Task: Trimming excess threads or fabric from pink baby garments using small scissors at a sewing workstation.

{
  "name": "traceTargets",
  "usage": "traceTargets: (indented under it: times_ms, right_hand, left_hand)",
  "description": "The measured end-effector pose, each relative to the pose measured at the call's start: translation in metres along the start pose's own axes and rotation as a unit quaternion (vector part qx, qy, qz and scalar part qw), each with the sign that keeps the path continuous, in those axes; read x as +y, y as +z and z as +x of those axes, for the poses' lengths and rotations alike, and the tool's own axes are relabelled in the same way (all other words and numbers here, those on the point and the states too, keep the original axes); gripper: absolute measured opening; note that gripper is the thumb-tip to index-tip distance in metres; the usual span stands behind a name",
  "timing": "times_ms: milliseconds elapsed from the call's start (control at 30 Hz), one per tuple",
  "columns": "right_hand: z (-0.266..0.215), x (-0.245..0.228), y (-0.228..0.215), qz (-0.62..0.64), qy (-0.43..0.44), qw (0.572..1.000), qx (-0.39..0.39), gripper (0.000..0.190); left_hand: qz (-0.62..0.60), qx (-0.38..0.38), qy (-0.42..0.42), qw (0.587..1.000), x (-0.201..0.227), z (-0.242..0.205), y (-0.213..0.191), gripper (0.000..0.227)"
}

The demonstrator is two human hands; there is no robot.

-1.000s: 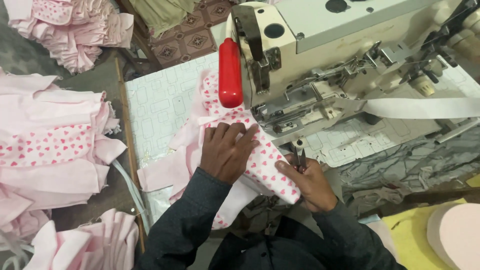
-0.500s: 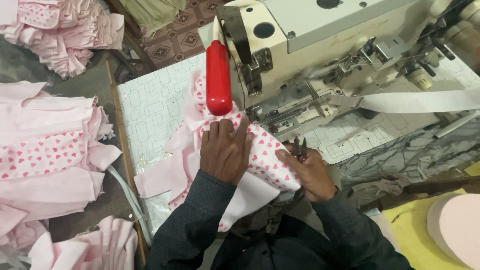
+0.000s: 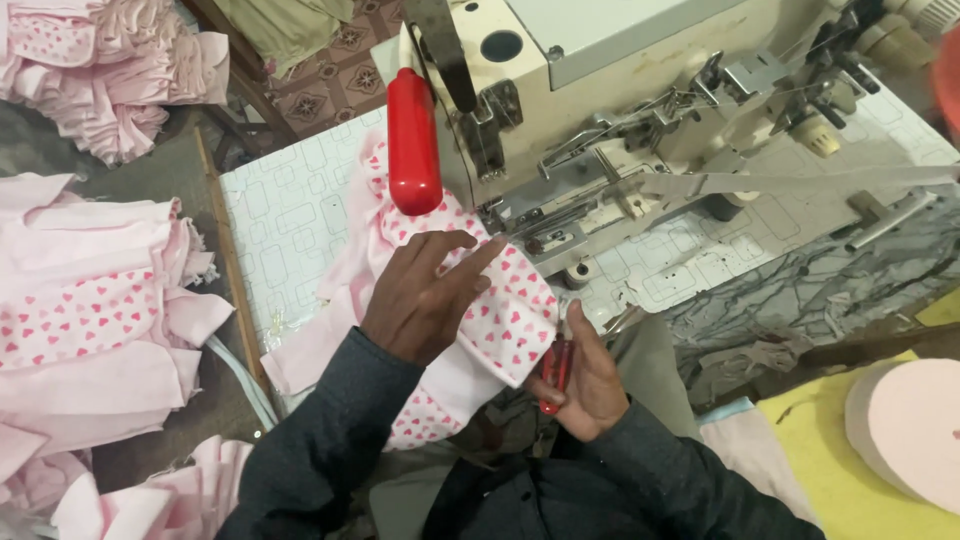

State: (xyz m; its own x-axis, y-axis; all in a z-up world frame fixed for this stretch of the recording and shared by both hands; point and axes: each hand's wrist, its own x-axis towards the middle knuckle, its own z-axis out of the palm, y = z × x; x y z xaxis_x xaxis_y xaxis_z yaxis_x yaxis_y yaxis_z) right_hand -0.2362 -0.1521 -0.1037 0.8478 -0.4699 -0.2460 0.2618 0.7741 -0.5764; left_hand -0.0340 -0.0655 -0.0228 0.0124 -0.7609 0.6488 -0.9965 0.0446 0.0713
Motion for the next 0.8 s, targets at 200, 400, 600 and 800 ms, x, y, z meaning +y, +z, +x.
traceTargets:
  times_ms: [200, 400, 600, 800]
  right_hand:
    - [-0.012, 0.032, 0.039, -0.115, 0.044, 0.991, 0.055, 0.021]
    - [-0.012, 0.049, 0.048, -0.118, 0.031, 0.992, -0.013, 0.016]
    - [-0.011, 0.055, 0.053, -0.038, 0.037, 0.998, 0.028, 0.019]
    - [-0.007, 0.065, 0.051, -0.061, 0.03, 0.997, 0.047, 0.019]
  left_hand:
    - [0.039, -0.153, 0.05, 0.986, -0.004, 0.006, -0.012, 0.051]
    - [0.104, -0.213, 0.077, 0.968, -0.017, -0.003, -0.005, 0.06]
    - [0.098, -0.207, 0.103, 0.968, -0.025, -0.002, -0.005, 0.063]
    - [0.108, -0.194, 0.106, 0.969, -0.025, -0.002, 0.0, 0.065]
